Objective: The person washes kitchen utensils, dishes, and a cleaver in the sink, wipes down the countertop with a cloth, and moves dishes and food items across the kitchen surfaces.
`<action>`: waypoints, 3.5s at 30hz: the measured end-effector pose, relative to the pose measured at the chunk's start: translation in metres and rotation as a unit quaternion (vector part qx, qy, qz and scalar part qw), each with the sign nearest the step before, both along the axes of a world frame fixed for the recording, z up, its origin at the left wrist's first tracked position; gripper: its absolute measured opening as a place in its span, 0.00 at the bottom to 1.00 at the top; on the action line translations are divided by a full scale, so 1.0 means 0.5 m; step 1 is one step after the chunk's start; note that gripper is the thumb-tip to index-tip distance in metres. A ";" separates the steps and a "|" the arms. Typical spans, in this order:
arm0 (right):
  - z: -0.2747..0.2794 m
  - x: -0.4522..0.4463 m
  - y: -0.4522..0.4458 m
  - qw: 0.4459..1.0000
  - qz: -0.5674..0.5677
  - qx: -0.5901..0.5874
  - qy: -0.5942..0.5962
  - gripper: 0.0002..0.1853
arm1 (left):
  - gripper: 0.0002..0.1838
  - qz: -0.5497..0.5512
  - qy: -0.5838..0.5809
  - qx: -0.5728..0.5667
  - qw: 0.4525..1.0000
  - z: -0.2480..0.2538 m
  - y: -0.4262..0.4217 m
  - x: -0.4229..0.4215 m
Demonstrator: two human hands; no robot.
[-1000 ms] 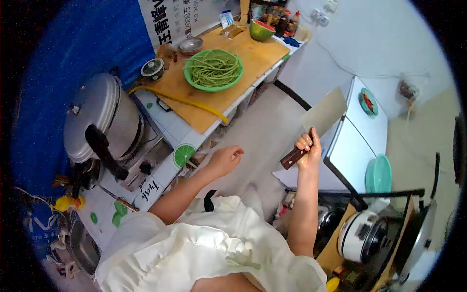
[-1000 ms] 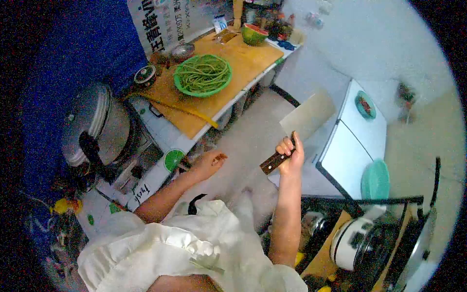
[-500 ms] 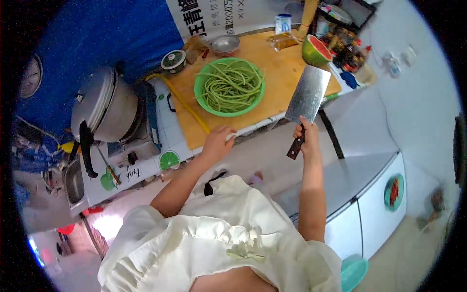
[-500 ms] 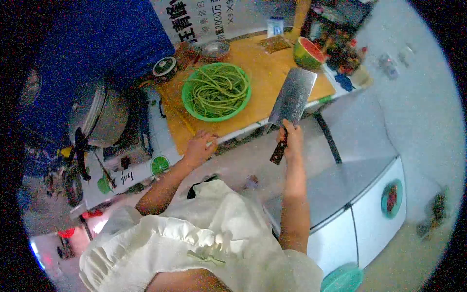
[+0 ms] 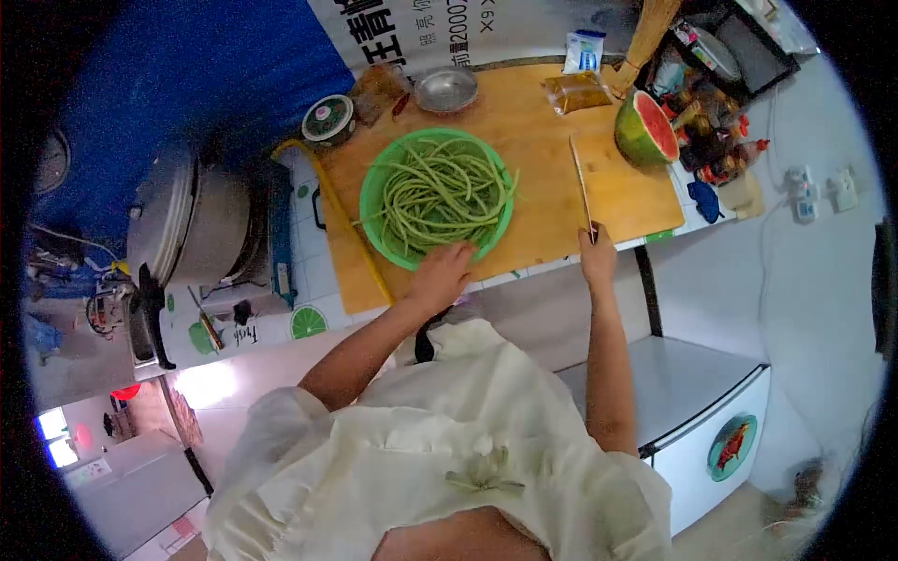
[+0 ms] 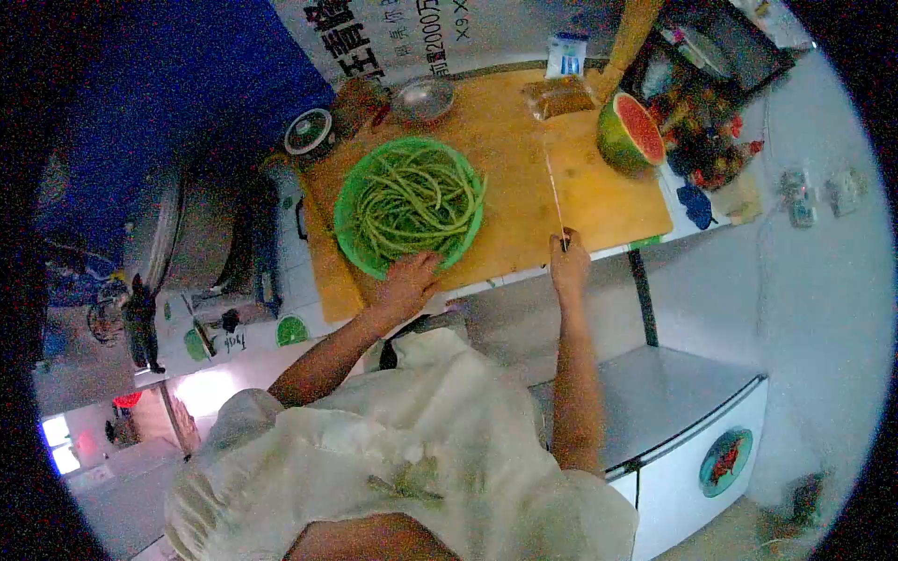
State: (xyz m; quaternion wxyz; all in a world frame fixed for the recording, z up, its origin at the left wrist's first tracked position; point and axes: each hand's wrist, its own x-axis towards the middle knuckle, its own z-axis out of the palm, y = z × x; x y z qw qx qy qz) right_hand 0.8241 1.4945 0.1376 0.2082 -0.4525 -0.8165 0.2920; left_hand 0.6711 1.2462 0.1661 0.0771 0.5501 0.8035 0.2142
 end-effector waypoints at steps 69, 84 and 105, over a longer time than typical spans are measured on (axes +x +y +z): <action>0.209 0.122 0.194 0.634 0.467 -0.598 -0.147 0.25 | 0.29 0.631 -0.492 0.527 0.288 0.102 0.273 0.609; 0.231 0.469 -0.236 0.252 0.747 -0.436 -0.434 0.29 | 0.29 0.720 -0.119 0.679 -0.076 0.173 0.250 1.214; 0.116 0.714 -0.314 0.122 0.693 -0.479 -0.524 0.35 | 0.29 0.742 -0.013 0.636 -0.210 0.084 0.268 1.415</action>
